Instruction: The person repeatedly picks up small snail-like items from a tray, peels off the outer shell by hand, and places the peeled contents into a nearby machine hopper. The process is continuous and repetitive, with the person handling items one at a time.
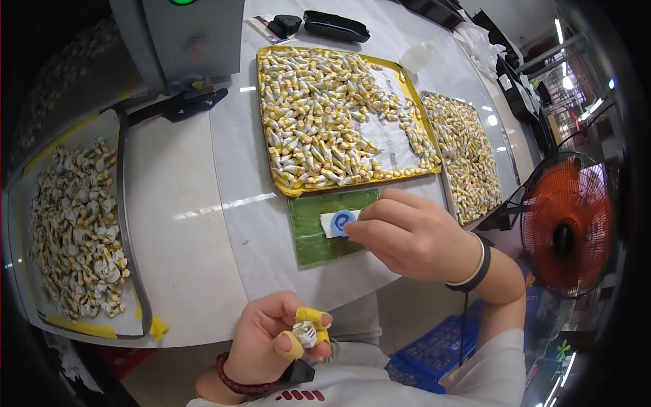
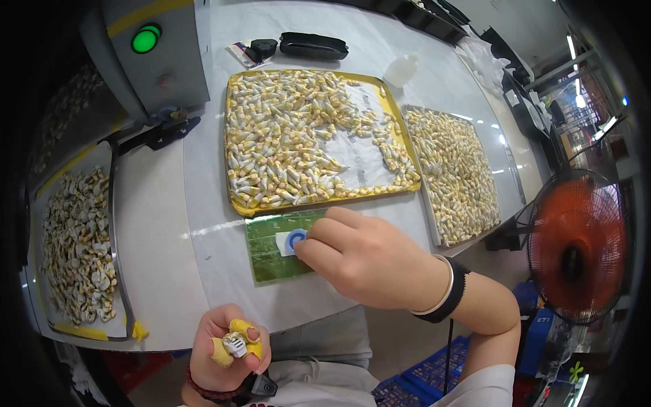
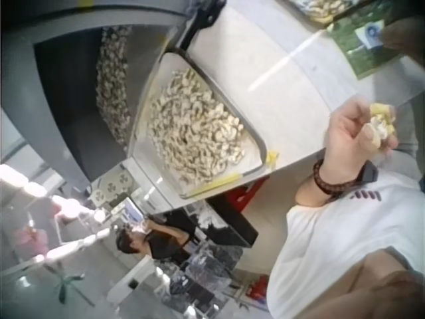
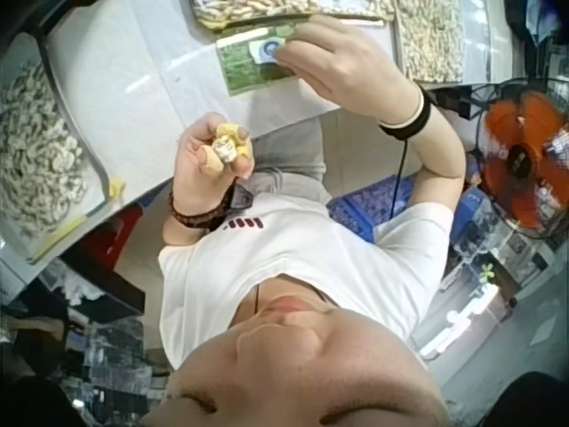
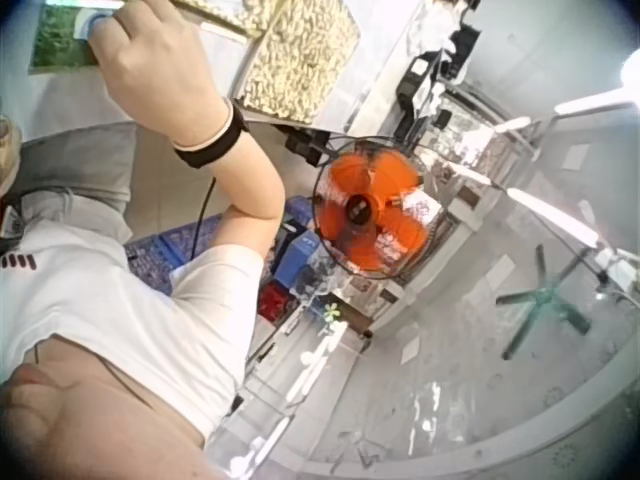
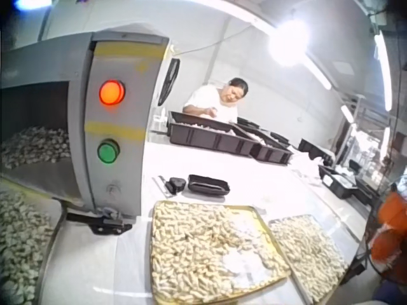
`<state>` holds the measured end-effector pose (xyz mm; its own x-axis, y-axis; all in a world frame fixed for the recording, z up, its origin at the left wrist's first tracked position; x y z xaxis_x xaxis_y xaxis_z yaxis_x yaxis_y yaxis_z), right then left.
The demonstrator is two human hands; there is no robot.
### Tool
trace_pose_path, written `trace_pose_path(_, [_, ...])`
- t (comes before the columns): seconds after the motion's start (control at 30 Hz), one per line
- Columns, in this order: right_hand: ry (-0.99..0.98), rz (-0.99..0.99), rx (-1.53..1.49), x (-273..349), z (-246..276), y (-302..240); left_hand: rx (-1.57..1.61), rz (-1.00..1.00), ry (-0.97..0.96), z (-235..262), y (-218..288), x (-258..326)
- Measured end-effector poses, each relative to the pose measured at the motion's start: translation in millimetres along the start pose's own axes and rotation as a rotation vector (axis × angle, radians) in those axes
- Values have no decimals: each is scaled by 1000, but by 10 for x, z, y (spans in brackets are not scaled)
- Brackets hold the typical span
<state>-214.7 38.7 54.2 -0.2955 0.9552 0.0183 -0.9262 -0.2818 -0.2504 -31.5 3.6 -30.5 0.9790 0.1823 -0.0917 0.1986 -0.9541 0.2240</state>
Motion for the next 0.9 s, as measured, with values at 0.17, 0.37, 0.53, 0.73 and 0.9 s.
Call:
trace_pose_path(0.17, [113, 40, -450, 54, 268, -168, 227, 192, -68, -62, -89, 9])
trace_pose_path(0.37, [254, 252, -587, 34, 248, -355, 276, 324, -96, -185, -173, -76])
trace_pose_path(0.53, [245, 390, -493, 61, 220, -385, 268, 376, -94, -219, -210, -90])
trace_pose_path(0.73, [255, 430, -464, 80, 182, -410, 256, 369, -74, -261, -247, -104])
trace_pose_path(0.9, [233, 417, -462, 112, 168, -382, 258, 362, -98, -270, -290, -147])
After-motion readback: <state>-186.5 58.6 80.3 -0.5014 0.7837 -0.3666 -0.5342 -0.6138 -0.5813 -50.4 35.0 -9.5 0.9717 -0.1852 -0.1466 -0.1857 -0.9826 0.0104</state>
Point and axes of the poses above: each hand's wrist, its own x-axis away from the middle knuckle, its own z-axis out of the back of the hand, y = z × x, the point moved 4 cm from there along -x, towards the middle knuckle, and after that the axes turned 13 degrees about -y, right-handed, at the moved point
